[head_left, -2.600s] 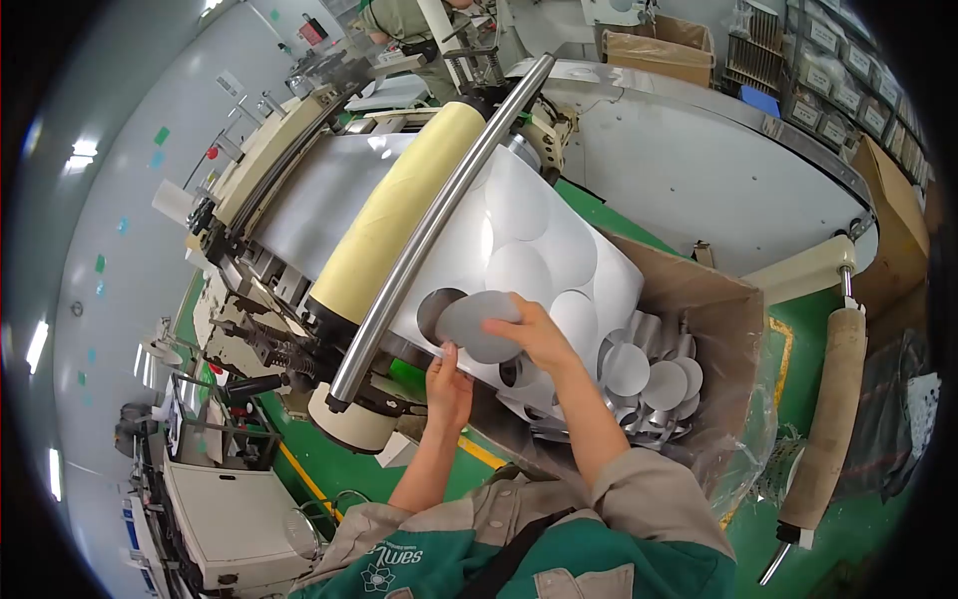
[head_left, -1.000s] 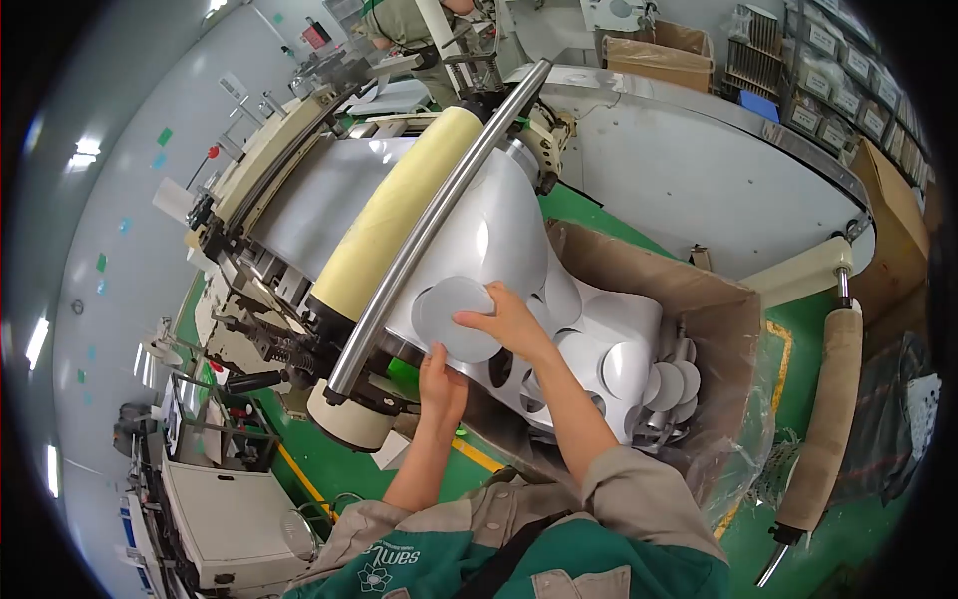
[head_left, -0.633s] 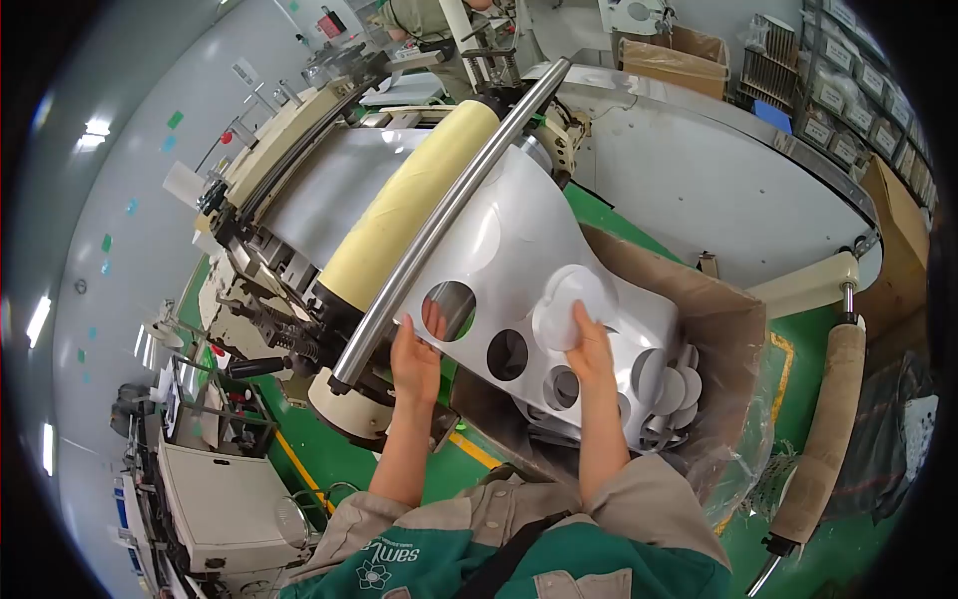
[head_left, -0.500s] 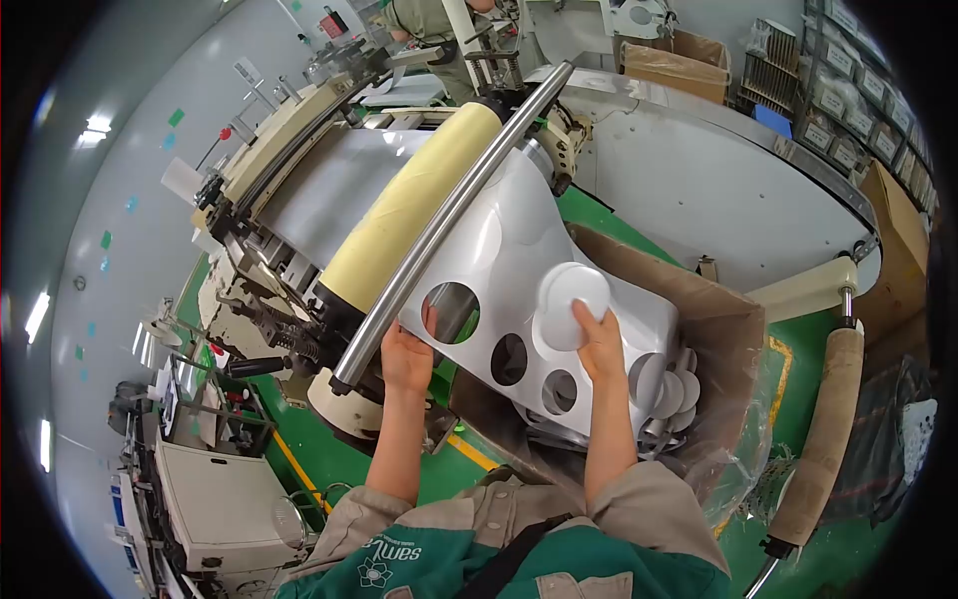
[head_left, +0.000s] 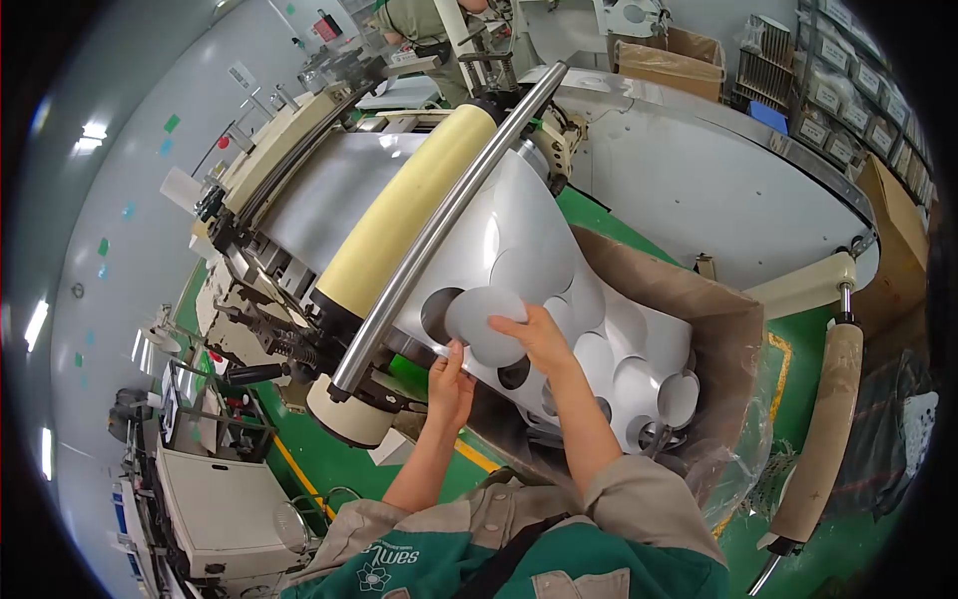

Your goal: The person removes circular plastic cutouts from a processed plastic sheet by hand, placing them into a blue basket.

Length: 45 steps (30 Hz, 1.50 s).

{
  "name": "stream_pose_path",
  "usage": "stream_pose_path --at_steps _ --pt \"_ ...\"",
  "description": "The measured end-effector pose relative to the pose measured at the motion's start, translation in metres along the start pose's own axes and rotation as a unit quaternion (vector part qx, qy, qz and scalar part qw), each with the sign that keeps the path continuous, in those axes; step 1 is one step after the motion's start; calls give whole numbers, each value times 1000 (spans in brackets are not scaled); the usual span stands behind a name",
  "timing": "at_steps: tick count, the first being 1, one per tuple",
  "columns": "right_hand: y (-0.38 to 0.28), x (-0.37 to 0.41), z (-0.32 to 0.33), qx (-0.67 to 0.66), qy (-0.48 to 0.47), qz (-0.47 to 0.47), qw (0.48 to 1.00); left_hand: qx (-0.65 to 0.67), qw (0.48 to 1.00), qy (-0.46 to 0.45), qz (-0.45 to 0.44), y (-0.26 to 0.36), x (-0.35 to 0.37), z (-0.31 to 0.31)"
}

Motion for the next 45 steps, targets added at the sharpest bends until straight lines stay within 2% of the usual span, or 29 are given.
stream_pose_path --at_steps 2,4,7,9,11,13,18,21,24,27,28,29,31,32,34,36,39,40,41,42,44,45 --pt "5 18 15 -127 23 -5 992 -24 999 26 -37 19 -1 -16" --pt "14 33 43 -229 168 49 958 -7 997 16 -70 35 -10 -8" --pt "-5 45 64 -239 183 93 949 73 993 26 -89 59 -20 -10" --pt "-17 42 61 -173 156 81 969 116 987 32 -105 68 -23 -13" --pt "-29 38 50 -69 149 67 984 159 984 29 -75 72 -21 -17" --pt "-46 30 26 29 83 46 995 198 979 24 -42 71 -23 -16" --pt "-67 3 -26 242 -18 32 969 131 991 -21 -18 54 -25 -9" --pt "-62 -13 -42 299 -30 67 951 51 998 13 -30 35 -16 -18" --pt "-30 -31 -30 343 -33 30 938 35 999 21 -33 18 -9 -13" --pt "4 -24 -14 171 -3 42 984 21 999 -18 -31 25 -7 -20" --pt "-5 -15 -18 114 2 50 992 13 999 -36 -28 28 -5 -22" --pt "-16 2 -15 -23 -19 7 1000 -8 999 -37 -32 30 -3 -21" --pt "1 17 16 -82 65 19 994 21 998 -9 -51 35 -6 -14" --pt "16 23 39 -148 137 33 979 32 997 -1 -63 40 -9 -12" --pt "19 37 74 -279 146 89 945 83 993 4 -78 53 -12 -11" --pt "-4 50 79 -273 163 136 938 124 988 9 -89 62 -16 -10" --pt "-29 45 55 -168 125 126 970 162 983 13 -81 67 -17 -17" --pt "-30 37 44 -76 151 118 979 170 983 1 -71 68 -17 -20" --pt "-42 30 27 16 93 96 991 162 985 -3 -64 65 -19 -20" --pt "-43 20 16 110 82 99 986 155 986 -8 -57 61 -21 -16" --pt "-59 9 -18 120 -4 66 991 119 992 -8 -44 51 -23 -11" --pt "-51 -3 -21 179 -13 62 982 91 995 -4 -38 42 -20 -9"
Point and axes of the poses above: each hand's wrist, its own x-axis away from the middle knuckle, its own z-axis out of the back of the hand, y = z × x, the point moved 2 cm from there along -x, towards the middle knuckle, and after that the axes turned 9 degrees about -y, right-handed, at the moved point
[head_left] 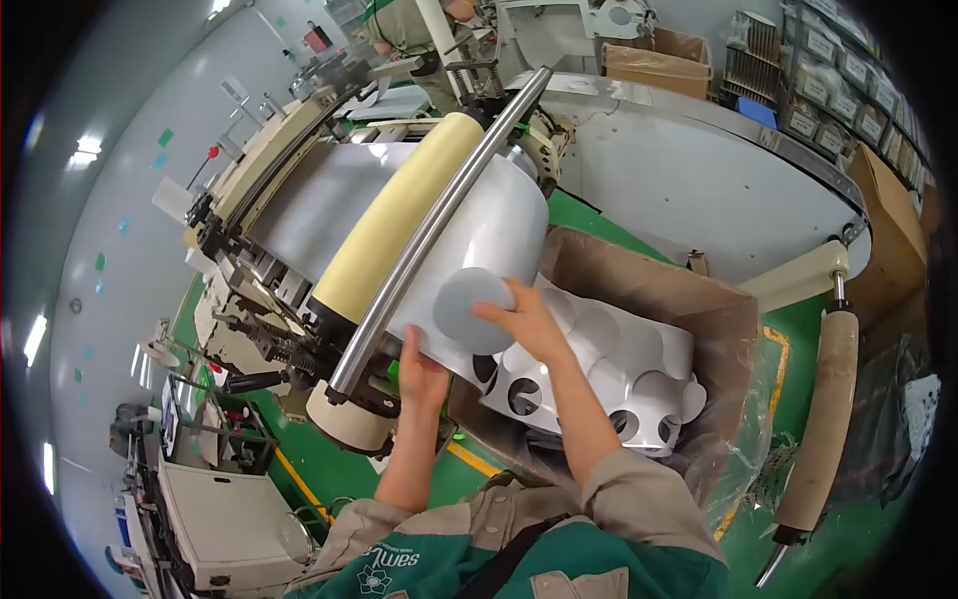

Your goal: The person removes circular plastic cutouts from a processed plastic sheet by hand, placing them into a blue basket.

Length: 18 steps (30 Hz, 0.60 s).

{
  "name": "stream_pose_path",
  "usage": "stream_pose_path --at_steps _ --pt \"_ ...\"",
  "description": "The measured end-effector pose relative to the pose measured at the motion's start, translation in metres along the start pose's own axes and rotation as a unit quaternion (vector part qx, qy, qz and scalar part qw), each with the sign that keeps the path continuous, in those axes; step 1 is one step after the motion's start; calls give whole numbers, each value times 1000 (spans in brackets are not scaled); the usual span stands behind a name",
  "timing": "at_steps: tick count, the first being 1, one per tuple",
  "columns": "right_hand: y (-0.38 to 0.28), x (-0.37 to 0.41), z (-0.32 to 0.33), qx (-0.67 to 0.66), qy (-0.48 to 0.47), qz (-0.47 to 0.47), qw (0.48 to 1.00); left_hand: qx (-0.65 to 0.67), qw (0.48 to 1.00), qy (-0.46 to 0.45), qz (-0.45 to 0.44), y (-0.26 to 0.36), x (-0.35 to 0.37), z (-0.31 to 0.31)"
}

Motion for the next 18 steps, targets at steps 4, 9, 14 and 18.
stream_pose_path --at_steps 4,9,14,18 --pt "11 -16 -12 124 -49 -38 990 -63 998 9 9 -26 16 -2" --pt "42 10 -5 -192 24 -43 980 -57 998 -19 21 -21 19 4" --pt "92 48 64 -450 173 47 875 -27 997 41 -59 7 5 6" --pt "33 60 67 -315 223 69 920 -9 996 48 -69 24 -5 6"
Point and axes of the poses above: each hand's wrist, its own x-axis away from the middle knuckle, its own z-axis out of the back of the hand, y = z × x, the point moved 2 cm from there along -x, towards the middle knuckle, and after that the axes turned 9 degrees about -y, right-handed, at the moved point
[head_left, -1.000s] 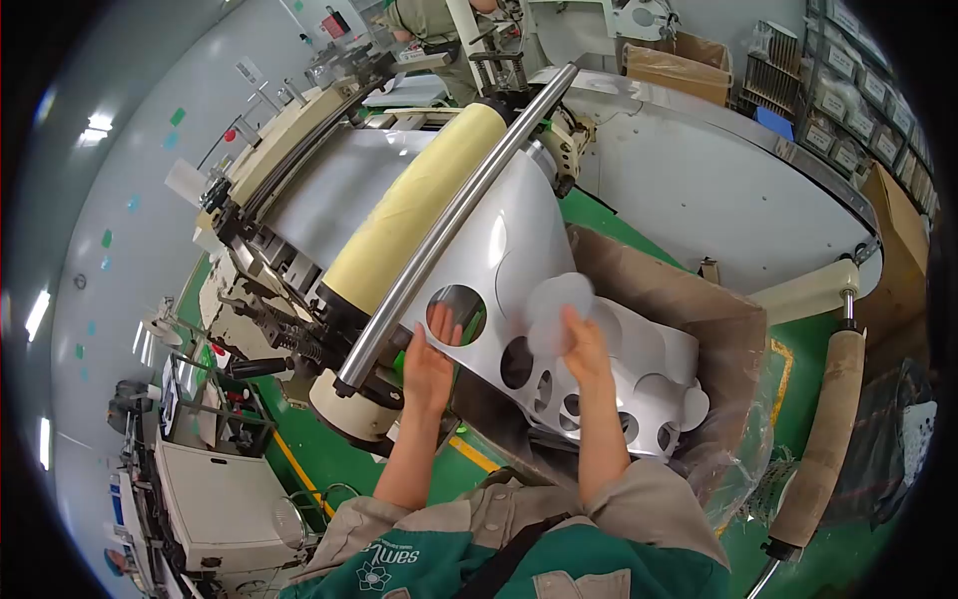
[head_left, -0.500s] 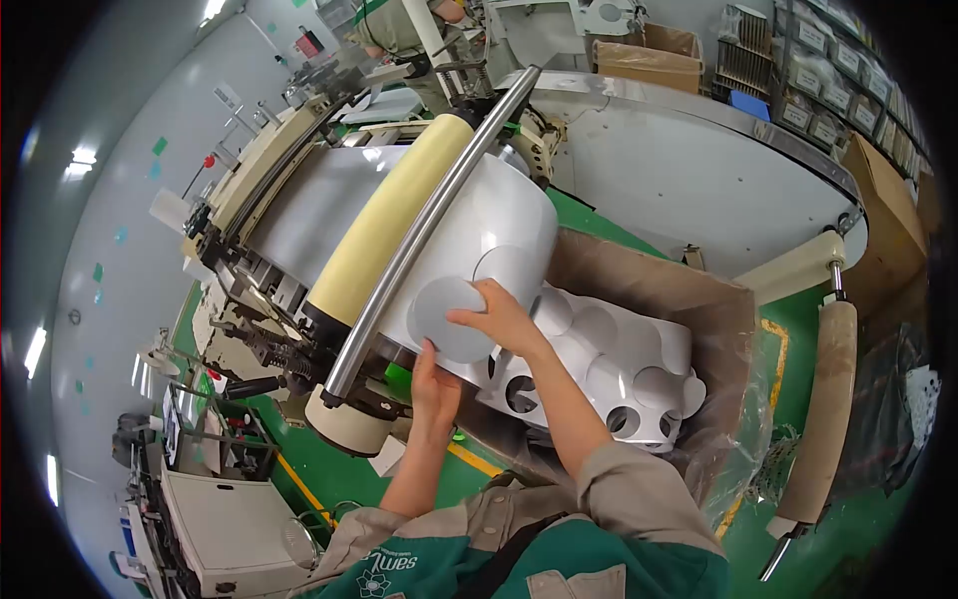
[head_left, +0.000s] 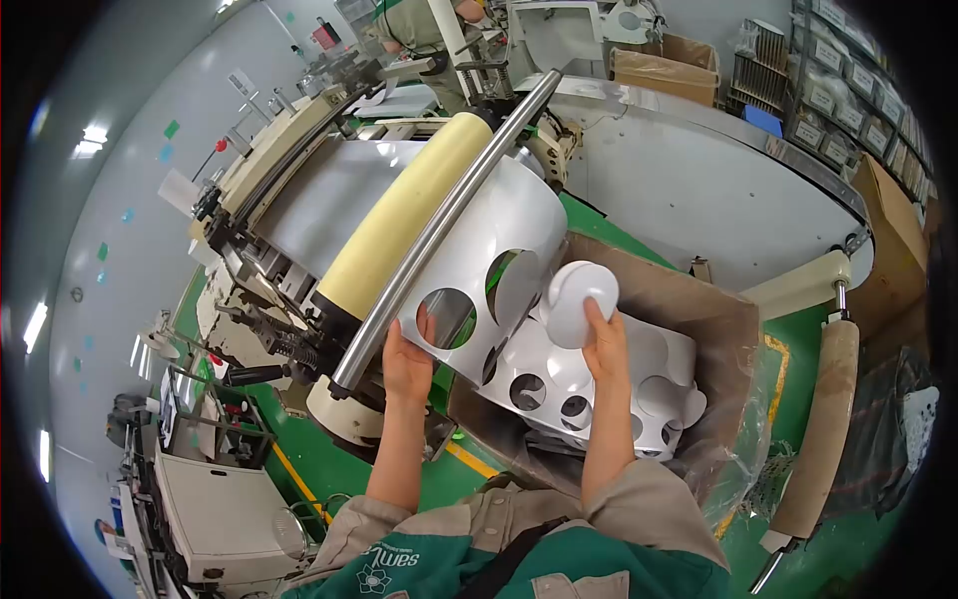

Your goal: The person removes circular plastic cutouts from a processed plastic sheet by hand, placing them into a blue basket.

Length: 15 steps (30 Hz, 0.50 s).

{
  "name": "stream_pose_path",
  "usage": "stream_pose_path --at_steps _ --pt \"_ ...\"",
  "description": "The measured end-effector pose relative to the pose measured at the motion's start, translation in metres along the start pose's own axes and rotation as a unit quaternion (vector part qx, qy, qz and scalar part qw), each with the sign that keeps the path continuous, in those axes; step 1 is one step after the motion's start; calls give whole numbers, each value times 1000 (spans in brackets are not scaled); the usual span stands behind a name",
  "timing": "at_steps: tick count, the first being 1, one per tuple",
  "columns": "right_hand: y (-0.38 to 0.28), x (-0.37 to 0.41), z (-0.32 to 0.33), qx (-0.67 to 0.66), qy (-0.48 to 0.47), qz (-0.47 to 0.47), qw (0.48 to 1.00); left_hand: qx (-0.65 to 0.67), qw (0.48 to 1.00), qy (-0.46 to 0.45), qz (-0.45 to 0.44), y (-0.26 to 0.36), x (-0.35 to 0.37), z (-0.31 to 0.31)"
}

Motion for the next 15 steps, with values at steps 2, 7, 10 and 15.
stream_pose_path --at_steps 2,7,10,15 --pt "0 0 -20 128 -41 10 991 -2 1000 -5 7 -1 -2 -4" --pt "9 3 -87 310 -176 -70 932 -28 996 -26 76 -16 3 -1" --pt "19 6 -101 334 -193 -85 919 -65 995 -9 76 -33 13 -3" --pt "22 -4 -106 422 -189 -5 887 -54 995 -43 75 -46 19 6"
Point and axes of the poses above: each hand's wrist, its own x-axis away from the middle knuckle, its own z-axis out of the back of the hand, y = z × x, the point moved 2 cm from there along -x, towards the middle knuckle, and after that the axes turned 9 degrees about -y, right-handed, at the moved point
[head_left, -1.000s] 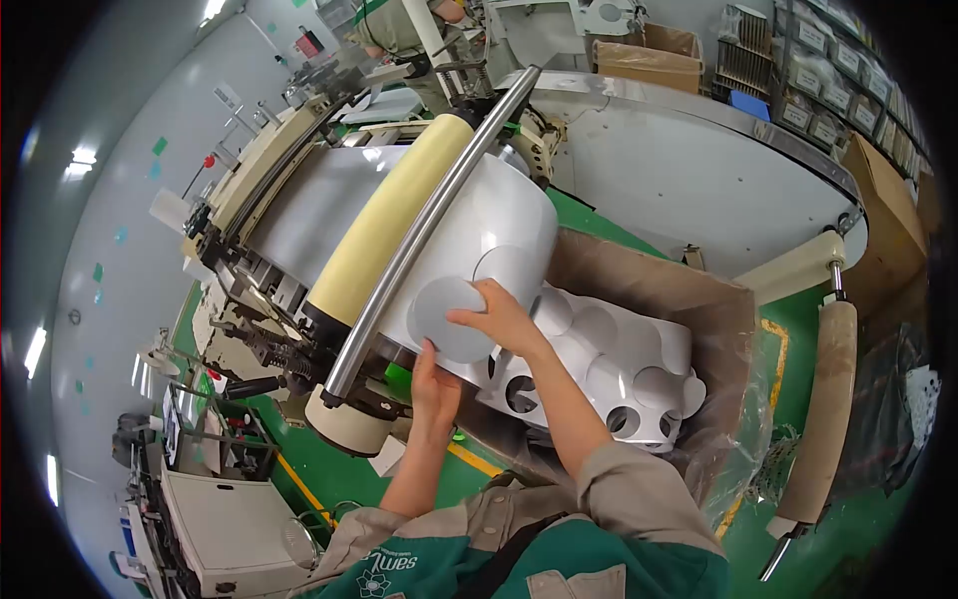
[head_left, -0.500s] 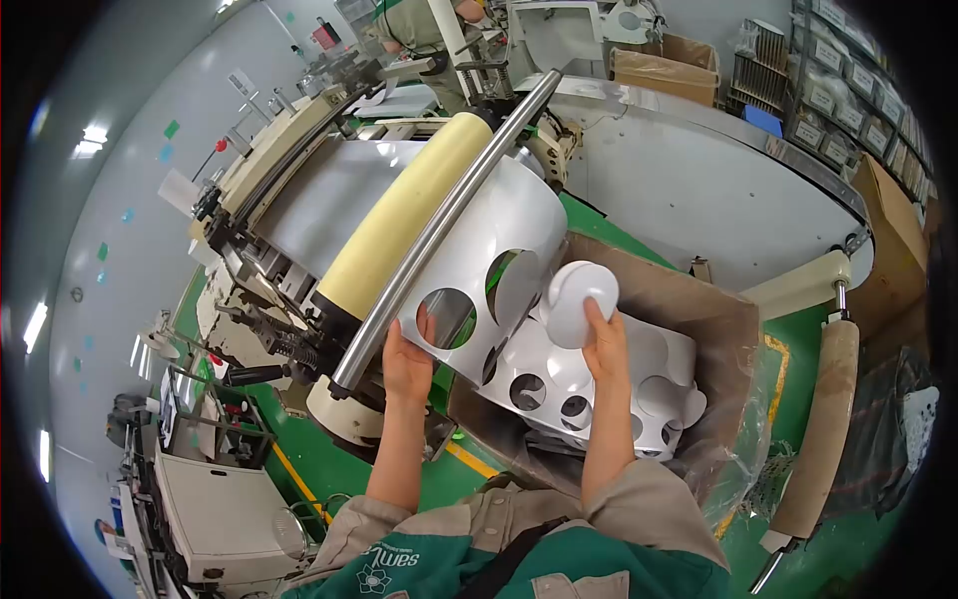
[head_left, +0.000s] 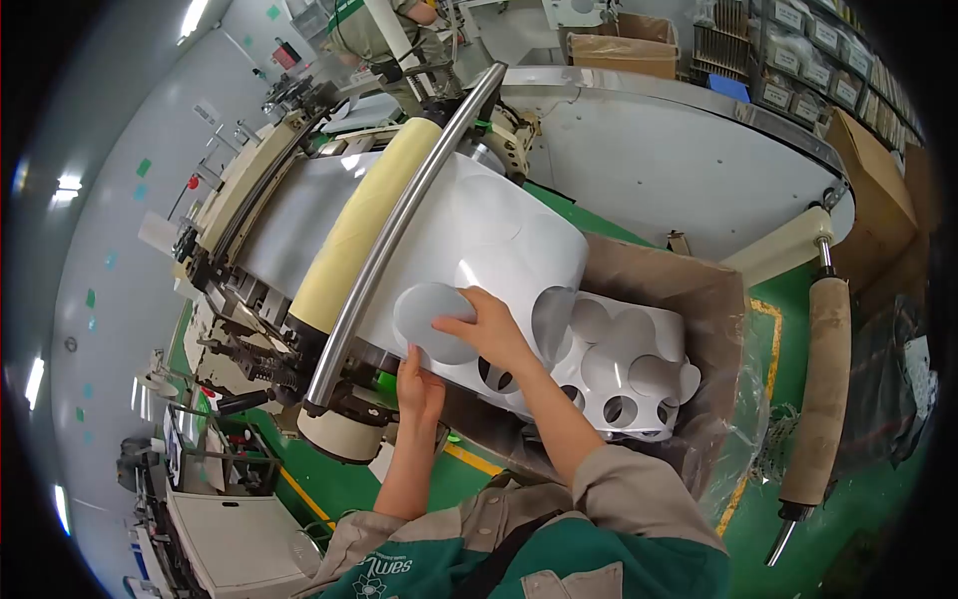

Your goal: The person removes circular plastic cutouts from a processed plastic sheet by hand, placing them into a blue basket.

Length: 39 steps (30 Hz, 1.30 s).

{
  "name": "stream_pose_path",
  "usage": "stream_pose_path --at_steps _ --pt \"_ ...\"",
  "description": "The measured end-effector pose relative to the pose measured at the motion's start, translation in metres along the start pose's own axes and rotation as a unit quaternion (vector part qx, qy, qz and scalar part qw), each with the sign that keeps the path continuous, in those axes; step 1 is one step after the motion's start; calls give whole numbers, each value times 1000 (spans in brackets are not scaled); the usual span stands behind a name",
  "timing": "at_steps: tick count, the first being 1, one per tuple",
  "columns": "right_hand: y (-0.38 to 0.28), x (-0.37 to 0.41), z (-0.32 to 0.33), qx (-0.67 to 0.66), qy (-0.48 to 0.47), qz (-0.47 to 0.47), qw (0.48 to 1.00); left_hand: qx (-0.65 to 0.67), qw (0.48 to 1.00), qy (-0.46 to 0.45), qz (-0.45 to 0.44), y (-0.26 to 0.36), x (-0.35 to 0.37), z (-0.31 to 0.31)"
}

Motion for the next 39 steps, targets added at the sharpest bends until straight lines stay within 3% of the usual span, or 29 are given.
stream_pose_path --at_steps 4,8,11,13,15,20,23,25,28,30,31,32,34,36,39 --pt "14 -27 -1 67 -55 -37 996 -21 1000 -18 -7 2 2 -7" --pt "28 -16 2 -96 -96 -118 984 -35 999 -16 3 -4 2 8" --pt "62 5 5 -342 8 -67 937 -40 998 -52 0 -8 0 13" --pt "69 28 22 -419 77 -84 901 -41 999 -14 0 -7 7 -2" --pt "94 48 48 -468 207 -63 857 -30 999 16 -7 -6 11 -6" --pt "64 62 84 -335 157 -21 929 -31 997 15 -73 4 -1 -1" --pt "22 30 52 -220 22 -32 975 -51 996 9 -69 0 -5 -5" --pt "30 2 29 -97 -33 -55 993 -43 997 7 -69 -2 -3 -8" --pt "40 -18 2 40 -56 -36 997 -48 997 2 -57 -2 -1 -2" --pt "39 -11 -1 -53 -69 -79 993 -38 999 2 -38 -4 2 3" --pt "54 -6 -2 -190 -63 -75 977 -44 998 14 -36 -4 3 5" --pt "75 -1 -3 -323 -55 -75 942 -36 998 18 -39 -3 5 7" --pt "107 19 13 -421 70 -107 898 -19 998 24 -46 0 4 2" --pt "125 41 45 -564 114 -80 814 -52 996 20 -74 8 0 4" --pt "95 63 72 -521 204 -38 828 -51 993 24 -105 22 -5 -2"
Point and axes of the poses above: each hand's wrist, its own x-axis away from the middle knuckle, its own z-axis out of the back of the hand, y = z × x, the point moved 2 cm from there along -x, towards the middle knuckle, and after that the axes turned 9 degrees about -y, right-handed, at the moved point
